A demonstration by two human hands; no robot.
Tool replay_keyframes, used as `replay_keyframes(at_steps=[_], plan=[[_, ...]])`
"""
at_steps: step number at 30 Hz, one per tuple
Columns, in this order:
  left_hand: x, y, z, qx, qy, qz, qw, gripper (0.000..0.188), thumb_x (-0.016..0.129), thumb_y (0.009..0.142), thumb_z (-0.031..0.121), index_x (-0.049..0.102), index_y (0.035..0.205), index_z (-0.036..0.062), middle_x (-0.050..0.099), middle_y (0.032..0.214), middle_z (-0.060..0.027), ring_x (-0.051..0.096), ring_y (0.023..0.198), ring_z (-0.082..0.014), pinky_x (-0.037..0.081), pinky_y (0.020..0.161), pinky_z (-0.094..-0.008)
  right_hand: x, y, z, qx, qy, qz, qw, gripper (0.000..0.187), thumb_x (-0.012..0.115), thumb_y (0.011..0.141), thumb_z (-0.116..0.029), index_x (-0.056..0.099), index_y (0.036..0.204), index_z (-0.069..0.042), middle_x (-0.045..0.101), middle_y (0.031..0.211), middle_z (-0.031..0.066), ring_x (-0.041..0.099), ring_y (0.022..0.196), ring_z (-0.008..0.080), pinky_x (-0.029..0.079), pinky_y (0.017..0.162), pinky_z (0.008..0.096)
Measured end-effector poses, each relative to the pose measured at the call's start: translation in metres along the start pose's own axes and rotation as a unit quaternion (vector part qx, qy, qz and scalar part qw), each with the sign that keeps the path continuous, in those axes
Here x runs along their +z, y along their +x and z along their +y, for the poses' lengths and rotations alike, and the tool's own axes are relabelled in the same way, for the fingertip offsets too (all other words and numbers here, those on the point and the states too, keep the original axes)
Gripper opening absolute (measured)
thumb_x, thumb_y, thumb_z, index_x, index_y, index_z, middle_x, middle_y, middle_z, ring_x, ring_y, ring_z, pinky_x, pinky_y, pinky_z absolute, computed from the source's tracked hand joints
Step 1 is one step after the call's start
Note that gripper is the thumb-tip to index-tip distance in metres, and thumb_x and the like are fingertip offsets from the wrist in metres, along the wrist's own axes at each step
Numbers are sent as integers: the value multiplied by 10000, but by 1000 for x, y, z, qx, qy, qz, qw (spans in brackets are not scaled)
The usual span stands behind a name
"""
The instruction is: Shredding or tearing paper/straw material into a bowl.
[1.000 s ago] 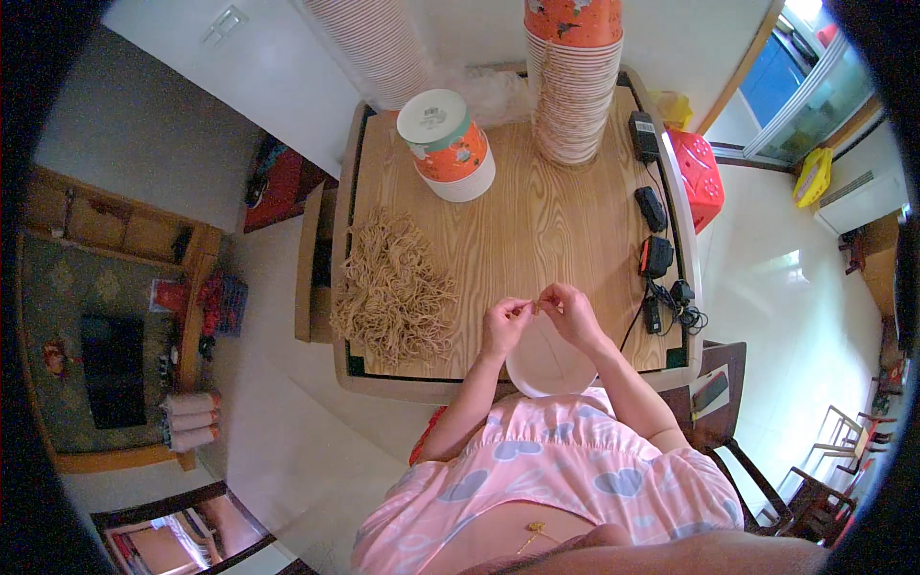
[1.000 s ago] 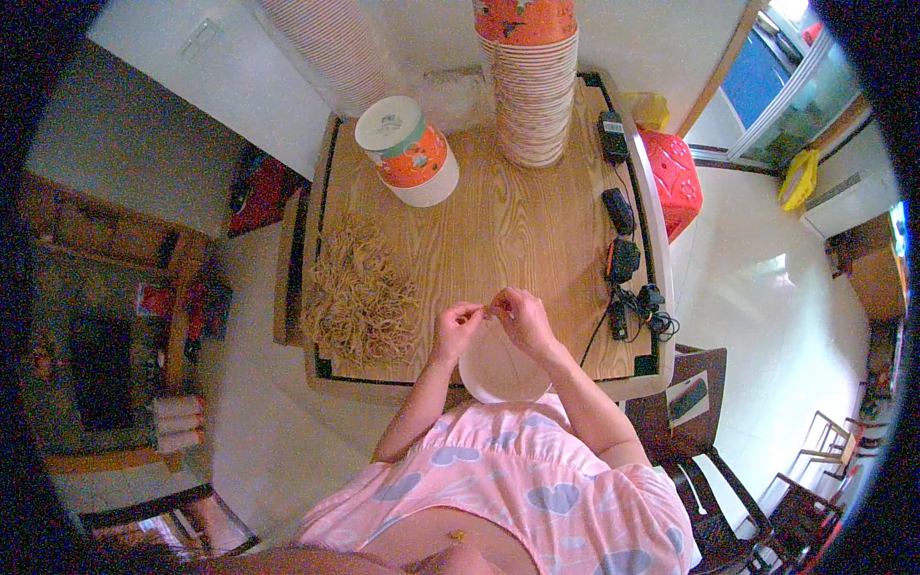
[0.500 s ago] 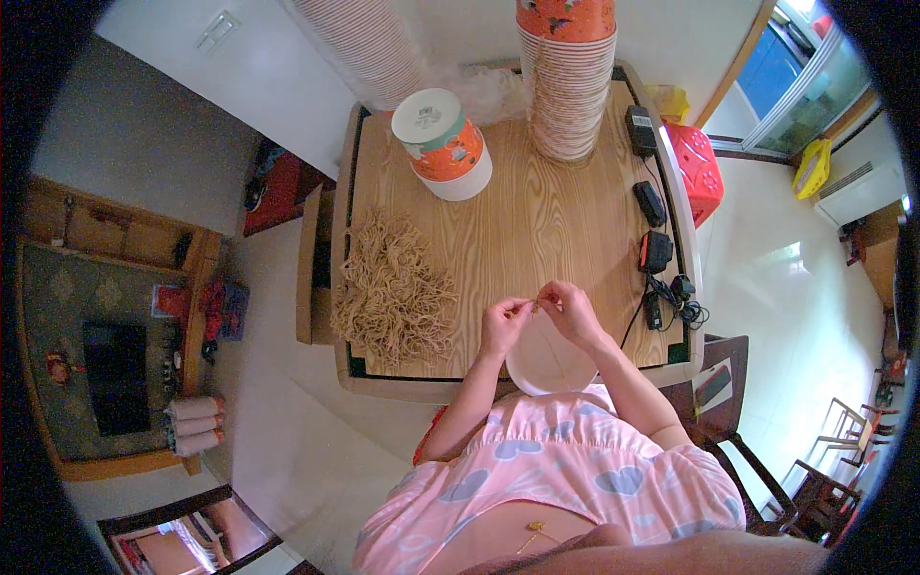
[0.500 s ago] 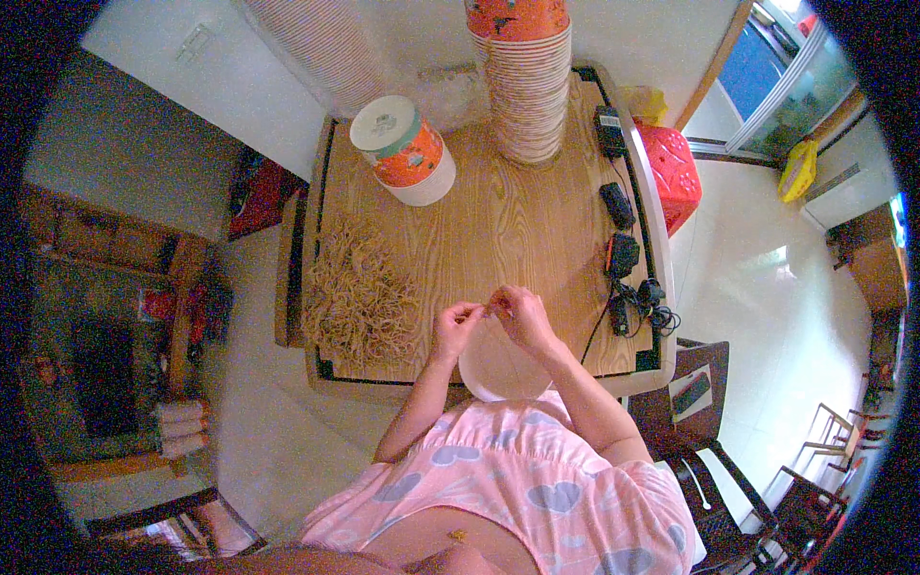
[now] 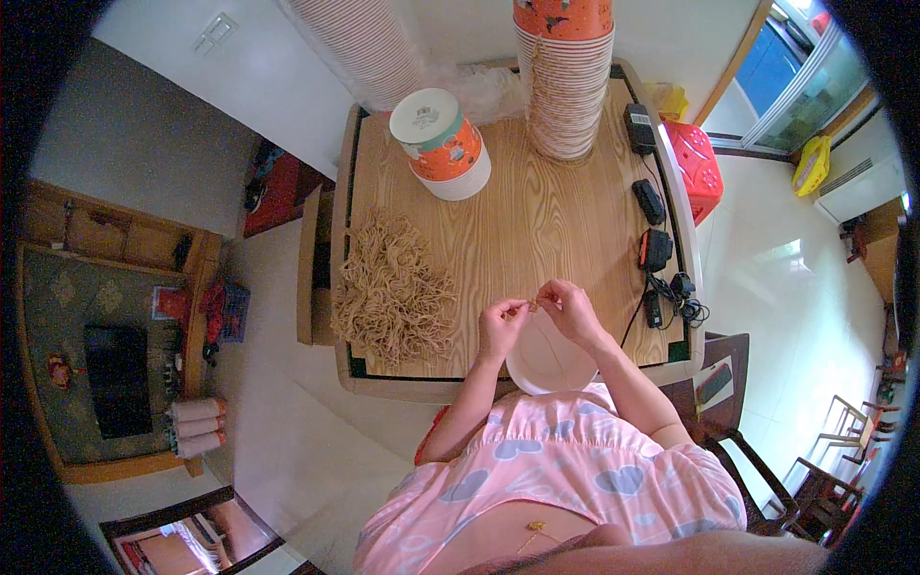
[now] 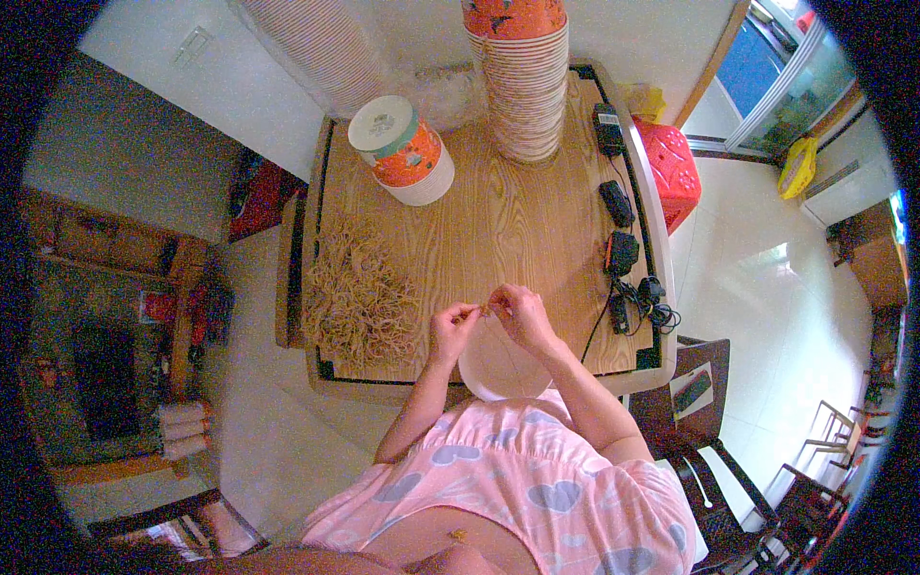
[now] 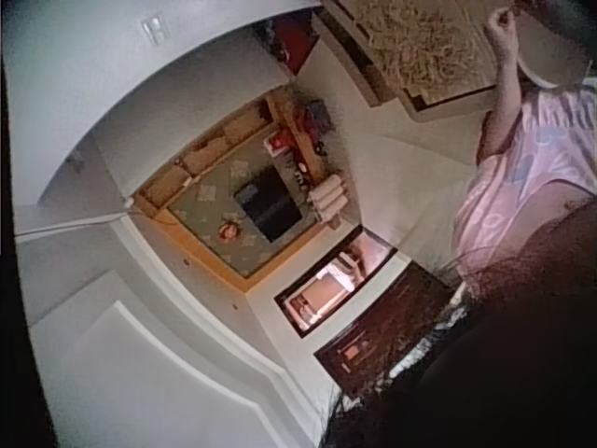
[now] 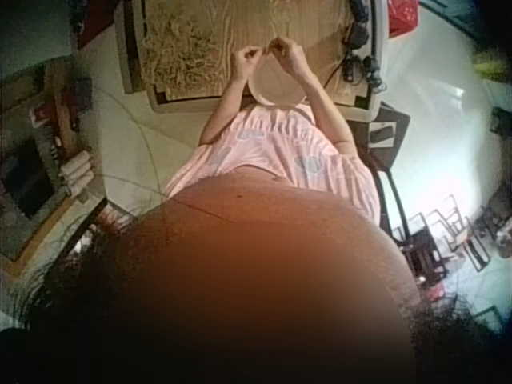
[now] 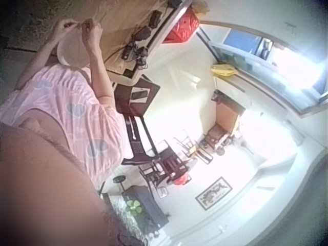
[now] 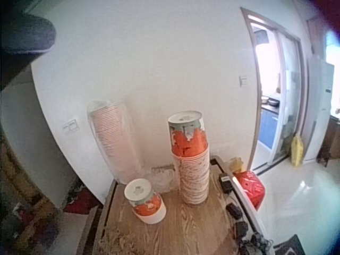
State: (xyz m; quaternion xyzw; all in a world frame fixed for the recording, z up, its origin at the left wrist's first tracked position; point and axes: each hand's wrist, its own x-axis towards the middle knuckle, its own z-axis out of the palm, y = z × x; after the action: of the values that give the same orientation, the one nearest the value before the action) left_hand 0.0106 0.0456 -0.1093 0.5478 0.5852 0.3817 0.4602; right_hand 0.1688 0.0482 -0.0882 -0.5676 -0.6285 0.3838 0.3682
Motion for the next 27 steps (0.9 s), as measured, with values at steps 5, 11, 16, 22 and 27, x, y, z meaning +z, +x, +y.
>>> replay_keyframes(at_steps=[5, 11, 16, 22, 27], plan=[[0, -1, -1, 35, 17, 6, 999, 95, 656, 739, 77, 668, 811, 16, 643, 725, -72, 591, 644, -132, 464, 606, -254, -2, 0, -3, 4, 3, -1, 1000, 55, 598, 751, -16, 563, 788, 4, 589, 744, 113, 587, 722, 236, 479, 659, 322], [3, 2, -11, 56, 35, 7, 998, 104, 658, 733, 74, 662, 810, 5, 636, 732, -94, 597, 650, -155, 467, 607, -263, -1, 0, -1, -30, -14, -10, 999, 62, 604, 755, -37, 565, 786, 0, 593, 759, 118, 582, 734, 260, 480, 663, 335], [6, 4, -17, -8, -2, -4, 1000, 99, 640, 756, 75, 662, 823, 6, 636, 742, -86, 596, 656, -148, 466, 608, -261, 0, 0, 2, -31, -17, -5, 999, 43, 599, 737, -64, 579, 763, -36, 594, 759, 116, 579, 745, 306, 466, 655, 387], [5, 3, -14, 24, -6, -18, 1000, 100, 641, 757, 73, 663, 831, 10, 638, 763, -80, 593, 661, -142, 463, 605, -256, 0, 0, 3, -27, -28, -15, 999, 61, 605, 758, -39, 568, 790, -2, 591, 759, 117, 580, 729, 262, 475, 651, 332], [3, 0, -3, 76, 7, -13, 997, 93, 643, 752, 71, 659, 816, 5, 634, 774, -78, 591, 669, -140, 462, 615, -253, 0, 0, 3, -37, -28, -3, 999, 58, 600, 766, -41, 566, 789, -1, 590, 758, 117, 582, 715, 261, 477, 640, 331]])
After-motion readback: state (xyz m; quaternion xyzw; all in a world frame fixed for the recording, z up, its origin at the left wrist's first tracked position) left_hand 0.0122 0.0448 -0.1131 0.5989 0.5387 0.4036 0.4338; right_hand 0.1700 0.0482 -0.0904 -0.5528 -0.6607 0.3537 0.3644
